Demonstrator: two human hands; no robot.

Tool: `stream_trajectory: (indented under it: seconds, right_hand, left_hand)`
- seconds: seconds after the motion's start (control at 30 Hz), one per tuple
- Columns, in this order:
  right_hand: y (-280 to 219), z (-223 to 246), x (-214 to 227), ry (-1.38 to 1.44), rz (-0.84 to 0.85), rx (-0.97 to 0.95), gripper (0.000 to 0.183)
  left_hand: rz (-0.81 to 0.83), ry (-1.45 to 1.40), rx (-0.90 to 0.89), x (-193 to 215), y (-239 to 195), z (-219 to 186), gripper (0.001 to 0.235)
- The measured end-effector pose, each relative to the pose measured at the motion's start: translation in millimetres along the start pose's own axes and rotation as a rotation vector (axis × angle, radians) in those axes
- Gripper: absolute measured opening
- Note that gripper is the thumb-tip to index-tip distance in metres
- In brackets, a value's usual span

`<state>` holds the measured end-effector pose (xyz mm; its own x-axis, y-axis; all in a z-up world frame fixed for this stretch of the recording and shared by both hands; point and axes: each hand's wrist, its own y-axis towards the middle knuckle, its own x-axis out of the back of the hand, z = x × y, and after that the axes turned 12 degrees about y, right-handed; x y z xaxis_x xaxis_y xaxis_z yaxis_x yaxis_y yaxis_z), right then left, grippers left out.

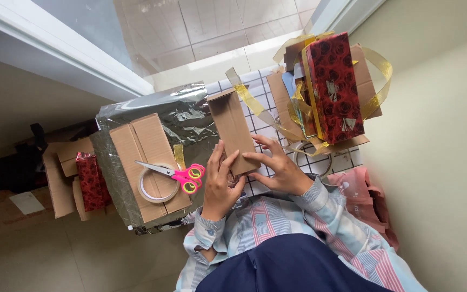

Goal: Assembling a small cardboard structure using double-sided tape and scissors

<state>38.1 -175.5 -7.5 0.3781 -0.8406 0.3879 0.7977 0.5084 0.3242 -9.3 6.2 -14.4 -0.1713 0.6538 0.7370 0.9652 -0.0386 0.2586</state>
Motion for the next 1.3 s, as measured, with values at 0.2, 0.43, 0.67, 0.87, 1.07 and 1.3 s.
stream_trajectory:
  seconds: [0.2,0.43,0.67,0.87,1.07,1.3]
  right_hand:
    - [7,9,-3,0.108,-0.092,0.055,0.047]
    - [20,39,10,0.102,-0.144,0.089,0.043]
    - [44,83,36,0.070,-0.088,0.063,0.037]
    - [62,127,54,-0.038,-0.087,-0.049,0.030]
    - [68,126,54,-0.124,-0.029,-0.296,0.028]
    - [72,109,50,-0.023,0.088,-0.473,0.032]
  left_hand:
    - [-0.058,-0.047,-0.025,0,0,-3,0.055]
    - [-0.132,-0.083,-0.036,31,18,-30,0.048]
    - [-0.187,-0.025,0.044,81,42,-79,0.036]
    - [-0.002,-0.099,0.231,123,57,-106,0.035]
    - [0.161,-0.009,0.448,123,64,-107,0.032]
    - [0.268,-0.028,0.503,104,63,-86,0.033]
